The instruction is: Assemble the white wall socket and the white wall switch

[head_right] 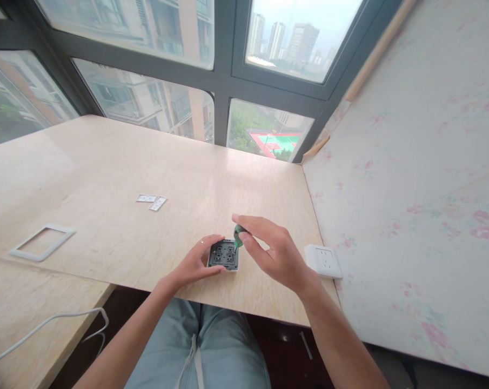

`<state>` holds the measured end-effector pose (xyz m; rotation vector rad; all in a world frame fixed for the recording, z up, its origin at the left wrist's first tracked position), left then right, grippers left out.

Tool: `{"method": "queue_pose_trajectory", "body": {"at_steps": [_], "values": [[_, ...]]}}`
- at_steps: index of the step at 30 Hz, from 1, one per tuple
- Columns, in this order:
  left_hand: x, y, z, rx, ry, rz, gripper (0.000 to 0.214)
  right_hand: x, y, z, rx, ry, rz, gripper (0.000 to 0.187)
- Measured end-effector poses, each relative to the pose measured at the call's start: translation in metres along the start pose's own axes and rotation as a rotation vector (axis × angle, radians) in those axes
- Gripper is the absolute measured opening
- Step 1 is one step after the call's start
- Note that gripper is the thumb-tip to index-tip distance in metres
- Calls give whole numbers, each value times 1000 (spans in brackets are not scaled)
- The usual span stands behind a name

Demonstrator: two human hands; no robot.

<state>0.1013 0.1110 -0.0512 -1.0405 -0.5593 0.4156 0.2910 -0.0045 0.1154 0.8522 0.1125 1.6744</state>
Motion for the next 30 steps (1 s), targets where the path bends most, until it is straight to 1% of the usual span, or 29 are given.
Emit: {"method": "queue_pose_trajectory", "body": {"at_steps": [3, 7, 10, 14, 16, 18, 22, 26, 28, 30], "values": [[0, 0, 0, -14, -8, -9, 71, 5, -3, -4, -55, -47, 49, 31], [1, -2, 0, -33, 0, -21, 70, 13, -2, -6, -175, -71, 56, 27], [1, -3, 1, -36, -9, -27, 70, 14, 2, -4, -155, -27, 50, 30], [1, -2, 0, -34, -17, -36, 70, 9, 4, 0, -77, 75, -30, 39], [1, -2, 0, -33, -17, -35, 70, 7, 4, 1, -83, 86, -62, 40], [1, -1, 0, -34, -18, -36, 70, 6, 5, 1, -116, 72, -68, 38], [2, 0, -1, -31, -24, -52, 71, 7, 9, 1, -246, 34, -45, 33], [2, 0, -1, -23, -29, -55, 71, 8, 13, -2, -503, 33, 9, 31], [2, 0, -2, -18, -26, -48, 71, 8, 14, -5, -598, 42, 10, 37], [2, 0, -2, -15, -26, -44, 71, 8, 14, -6, -611, 59, -17, 41]]}}
Point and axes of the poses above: each hand's wrist, its own x-axis towards the middle knuckle, its own z-axis out of the back of the hand, y = z × x, the point moved 1 cm from there along x, towards the middle knuckle, and after that the axes turned 8 degrees about -x, right-handed, at the moved point
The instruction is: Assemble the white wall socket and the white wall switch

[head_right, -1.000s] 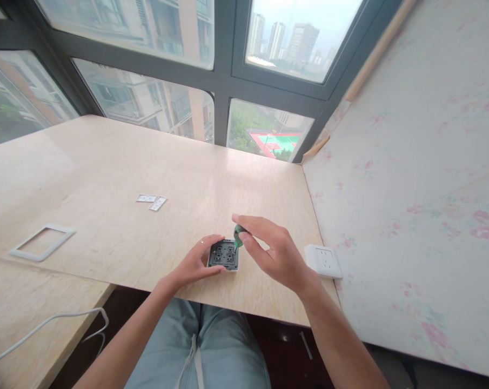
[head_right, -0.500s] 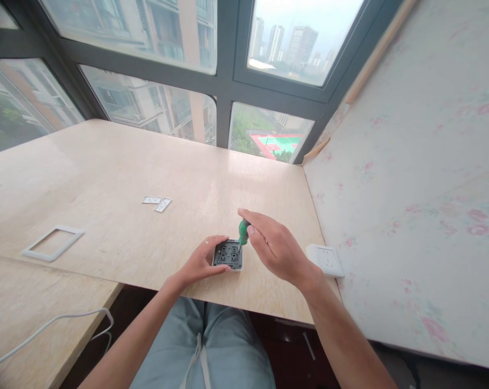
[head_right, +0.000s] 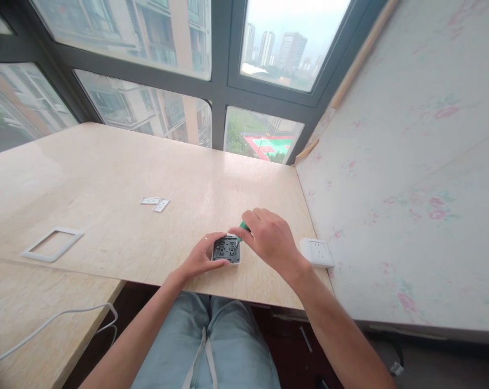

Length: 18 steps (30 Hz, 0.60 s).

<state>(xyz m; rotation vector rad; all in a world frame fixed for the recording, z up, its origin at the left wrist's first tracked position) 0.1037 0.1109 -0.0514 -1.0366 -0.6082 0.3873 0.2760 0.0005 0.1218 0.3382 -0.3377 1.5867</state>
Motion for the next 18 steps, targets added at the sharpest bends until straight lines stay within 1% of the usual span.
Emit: {"method": "queue_pose_trajectory", "body": {"at_steps": [2, 4, 8, 10, 12, 14, 16, 18], "values": [[0, 0, 0, -2, -2, -6, 71, -1, 1, 0, 63, 32, -37, 39], [0, 1, 0, -9, -5, -14, 70, -3, 1, 3, 171, 49, -58, 36], [1, 3, 0, -17, 0, -10, 70, -5, 1, 7, 385, 44, -51, 37], [1, 3, 0, -17, 2, -3, 71, -5, 1, 6, 429, 24, -39, 35], [1, 3, 0, -18, -1, -1, 70, -4, 1, 4, 372, -21, -31, 32], [1, 2, 0, -17, -4, -4, 70, -3, 1, 1, 221, -64, -39, 29], [1, 1, 0, -15, -9, -9, 69, -1, 2, -2, 81, -57, -58, 32], [1, 0, 1, -17, -11, -13, 69, 2, 2, -3, 41, -17, -72, 37]]}}
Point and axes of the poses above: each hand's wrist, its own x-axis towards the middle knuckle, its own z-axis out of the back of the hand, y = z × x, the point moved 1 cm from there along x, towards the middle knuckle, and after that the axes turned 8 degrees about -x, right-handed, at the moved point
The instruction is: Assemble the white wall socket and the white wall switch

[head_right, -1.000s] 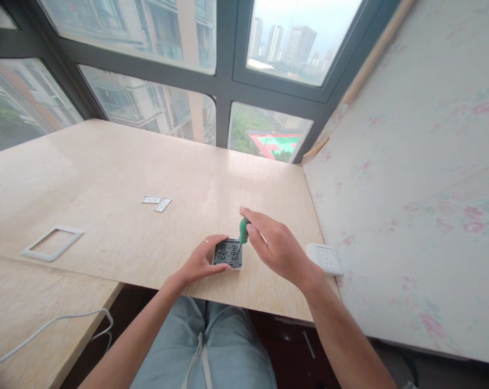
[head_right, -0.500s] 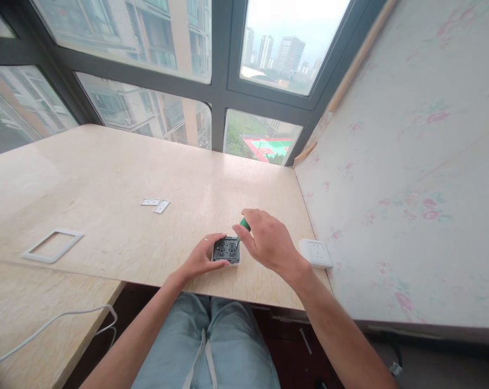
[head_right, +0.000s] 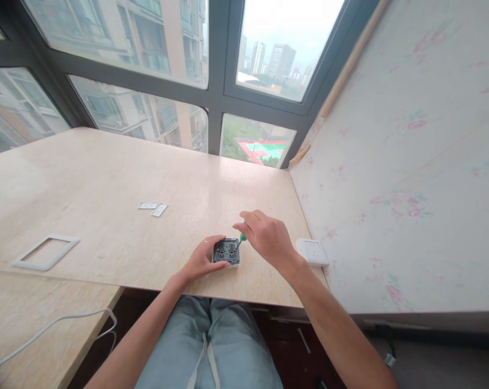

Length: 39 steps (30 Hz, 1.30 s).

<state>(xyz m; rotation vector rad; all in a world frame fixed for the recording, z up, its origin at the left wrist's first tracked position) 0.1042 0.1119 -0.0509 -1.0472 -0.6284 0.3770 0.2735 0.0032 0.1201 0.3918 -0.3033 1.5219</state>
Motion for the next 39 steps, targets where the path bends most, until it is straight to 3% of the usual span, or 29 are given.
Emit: {"method": "queue_pose_trajectory", "body": {"at_steps": [4, 8, 11, 14, 17, 19, 29, 34, 39], "values": [[0, 0, 0, -4, 1, -6, 68, 5, -2, 6, 126, 55, -18, 35], [0, 3, -1, -4, -1, -8, 69, 9, -6, 15, 304, 175, -12, 46], [0, 5, -1, -6, 1, -7, 70, 10, -6, 19, 367, 247, -44, 36], [0, 6, -1, -9, 5, -5, 70, 12, -1, 20, 156, 234, -90, 23], [0, 7, -1, -15, 3, -10, 70, 12, 4, 17, -121, 271, -148, 40], [0, 7, -1, -19, -2, -11, 70, 10, 5, 16, -160, 289, -161, 42], [-1, 11, -2, -19, 4, -7, 72, -7, -11, 8, 431, 195, 49, 38], [-3, 9, -1, -13, 13, 15, 73, -2, -17, -2, 364, 52, 135, 20], [-6, 10, -1, 13, 17, 15, 72, 4, -25, -5, 347, 121, 130, 28]]}}
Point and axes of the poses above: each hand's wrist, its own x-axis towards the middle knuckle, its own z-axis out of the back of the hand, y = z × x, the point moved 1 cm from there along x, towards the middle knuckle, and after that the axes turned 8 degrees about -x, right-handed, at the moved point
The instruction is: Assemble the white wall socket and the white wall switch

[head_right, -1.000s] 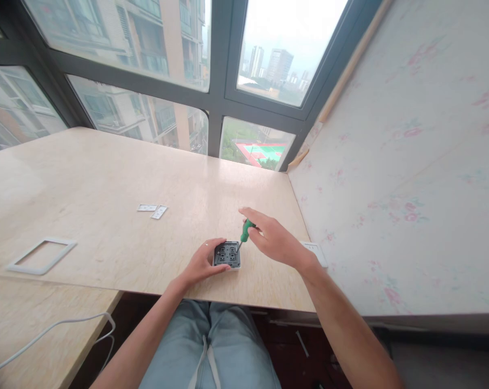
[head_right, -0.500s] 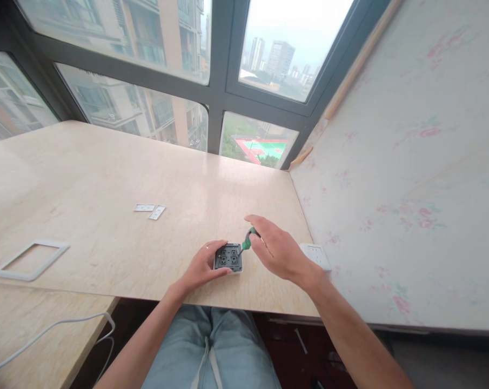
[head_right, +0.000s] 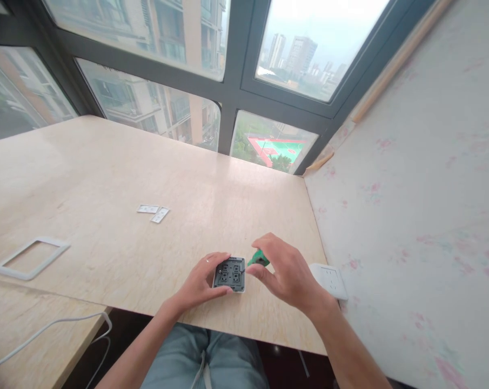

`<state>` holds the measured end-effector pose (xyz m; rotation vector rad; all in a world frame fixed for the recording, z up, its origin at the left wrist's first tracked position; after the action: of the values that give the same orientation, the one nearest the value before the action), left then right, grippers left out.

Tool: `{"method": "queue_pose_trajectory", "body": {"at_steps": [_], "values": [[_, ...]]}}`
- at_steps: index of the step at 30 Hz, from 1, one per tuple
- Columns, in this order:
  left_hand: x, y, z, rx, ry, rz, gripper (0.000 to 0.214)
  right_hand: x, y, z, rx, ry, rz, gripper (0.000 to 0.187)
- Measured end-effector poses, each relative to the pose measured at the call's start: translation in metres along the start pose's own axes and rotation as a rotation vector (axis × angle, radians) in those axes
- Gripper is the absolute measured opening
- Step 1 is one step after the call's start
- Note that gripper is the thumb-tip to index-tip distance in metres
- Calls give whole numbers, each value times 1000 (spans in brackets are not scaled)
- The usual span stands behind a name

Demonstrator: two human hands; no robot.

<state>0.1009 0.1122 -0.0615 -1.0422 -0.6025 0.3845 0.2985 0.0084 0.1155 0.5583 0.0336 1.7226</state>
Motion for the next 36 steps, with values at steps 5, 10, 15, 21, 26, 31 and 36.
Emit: {"method": "queue_pose_trajectory", "body": {"at_steps": [5, 10, 15, 21, 26, 31, 36], "values": [[0, -1, 0, 16, 12, 8, 73, 0, -2, 9, 152, 184, -75, 41], [-1, -1, 0, 22, 20, 23, 73, 2, -5, 10, 203, 200, -70, 45], [-3, 1, -1, 32, 21, 28, 74, 4, -12, 6, 137, 54, 34, 35], [-2, -1, -1, 33, 20, 35, 74, 6, -11, 3, -153, -13, 156, 25], [-2, -3, -1, 30, 7, 33, 74, 1, 0, 6, -40, 93, 79, 38], [-1, -3, -1, 14, -1, 34, 73, -2, 9, 13, 124, 212, -5, 51], [-1, -4, 0, 8, -6, 24, 73, 4, 7, 3, 4, 96, -47, 29]]}}
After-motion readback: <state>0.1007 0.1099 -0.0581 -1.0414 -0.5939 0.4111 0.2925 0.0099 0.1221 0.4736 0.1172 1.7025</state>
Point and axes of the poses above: each hand's wrist, its own x-axis towards the middle knuckle, its own z-axis out of the back of the hand, y = z × x, the point moved 1 cm from there along x, towards the middle knuckle, and after that the axes turned 8 degrees about -x, right-handed, at the moved point
